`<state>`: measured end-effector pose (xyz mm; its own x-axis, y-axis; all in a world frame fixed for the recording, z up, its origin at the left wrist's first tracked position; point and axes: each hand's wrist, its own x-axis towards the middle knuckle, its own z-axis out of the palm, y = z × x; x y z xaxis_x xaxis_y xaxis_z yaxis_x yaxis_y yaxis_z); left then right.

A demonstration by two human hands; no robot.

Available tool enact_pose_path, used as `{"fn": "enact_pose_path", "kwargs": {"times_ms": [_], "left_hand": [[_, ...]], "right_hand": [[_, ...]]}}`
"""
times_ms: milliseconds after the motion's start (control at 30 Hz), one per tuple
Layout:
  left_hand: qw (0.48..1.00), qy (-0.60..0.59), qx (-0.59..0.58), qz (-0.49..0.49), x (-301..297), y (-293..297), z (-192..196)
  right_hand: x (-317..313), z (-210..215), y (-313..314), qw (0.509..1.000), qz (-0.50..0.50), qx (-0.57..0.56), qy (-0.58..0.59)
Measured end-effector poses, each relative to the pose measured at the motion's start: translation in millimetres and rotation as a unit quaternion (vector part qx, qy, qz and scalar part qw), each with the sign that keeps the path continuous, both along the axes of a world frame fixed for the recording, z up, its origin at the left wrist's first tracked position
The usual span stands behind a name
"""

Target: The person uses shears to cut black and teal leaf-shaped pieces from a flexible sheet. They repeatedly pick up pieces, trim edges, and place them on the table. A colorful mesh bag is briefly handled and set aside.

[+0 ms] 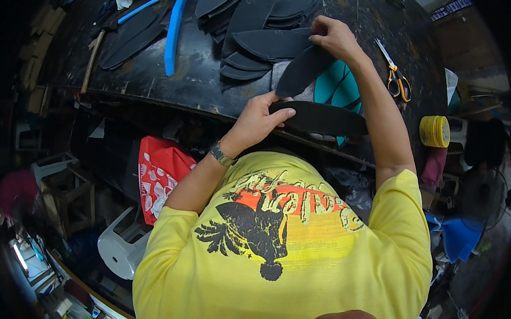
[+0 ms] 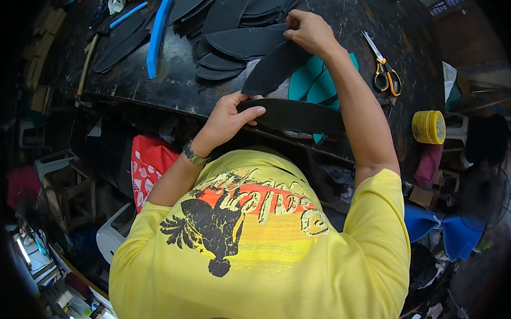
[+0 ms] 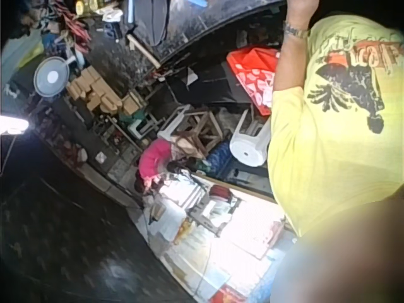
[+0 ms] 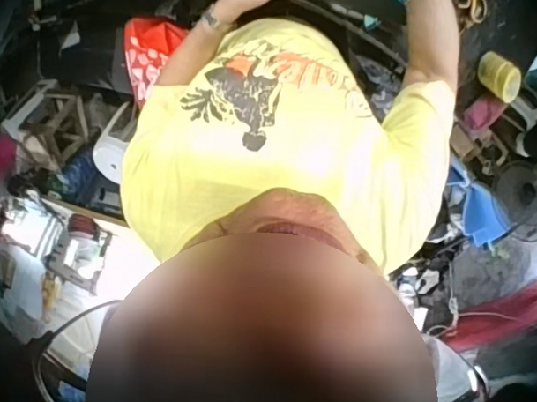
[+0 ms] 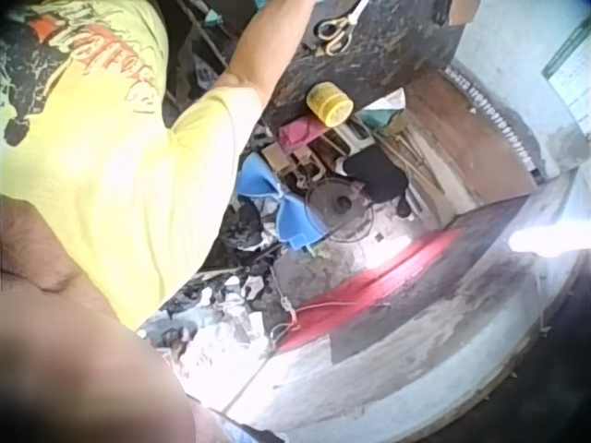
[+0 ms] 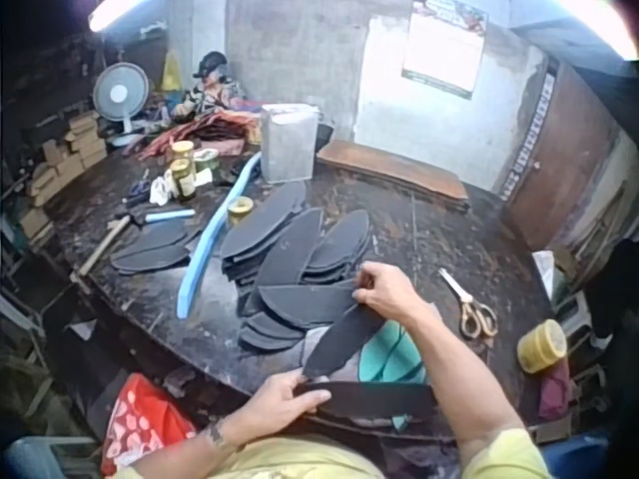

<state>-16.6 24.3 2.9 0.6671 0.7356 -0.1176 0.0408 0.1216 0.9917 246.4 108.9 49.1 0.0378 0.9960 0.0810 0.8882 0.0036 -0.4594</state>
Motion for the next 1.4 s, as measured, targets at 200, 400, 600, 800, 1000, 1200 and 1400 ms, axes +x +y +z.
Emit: {"fn": "enact_pose_path", "kwargs": {"times_ms": [200,400,600,800,1000,1200,1400], "left_hand": [[0.999,0.002,-0.034,0.005,4,4,-3],[0.999,0.007,-0.051,-0.011,3,8,-3],[0.998,-0.010,-0.068,-0.008,4,10,-2],[0.994,-0.044,-0.096,0.033,6,9,4],[0.998,0.056,0.024,-0.009,7,18,16],[0.996,0.013,0.070,-0.044,27,10,17],[0.992,0.043,0.106,-0.051,29,11,15]], "right_hand": [[-4,-10,5,0.996,0.037,-0.050,0.071],[22,16,-19,0.909,0.094,0.181,0.365],[26,22,-82,0.758,-0.043,0.234,0.607],[23,3,-149,0.718,-0.152,0.188,0.653],[21,-5,-161,0.744,-0.162,0.164,0.627],[12,-3,-149,0.721,-0.144,0.191,0.650],[-8,-23,-138,0.707,-0.143,0.178,0.669]]}}
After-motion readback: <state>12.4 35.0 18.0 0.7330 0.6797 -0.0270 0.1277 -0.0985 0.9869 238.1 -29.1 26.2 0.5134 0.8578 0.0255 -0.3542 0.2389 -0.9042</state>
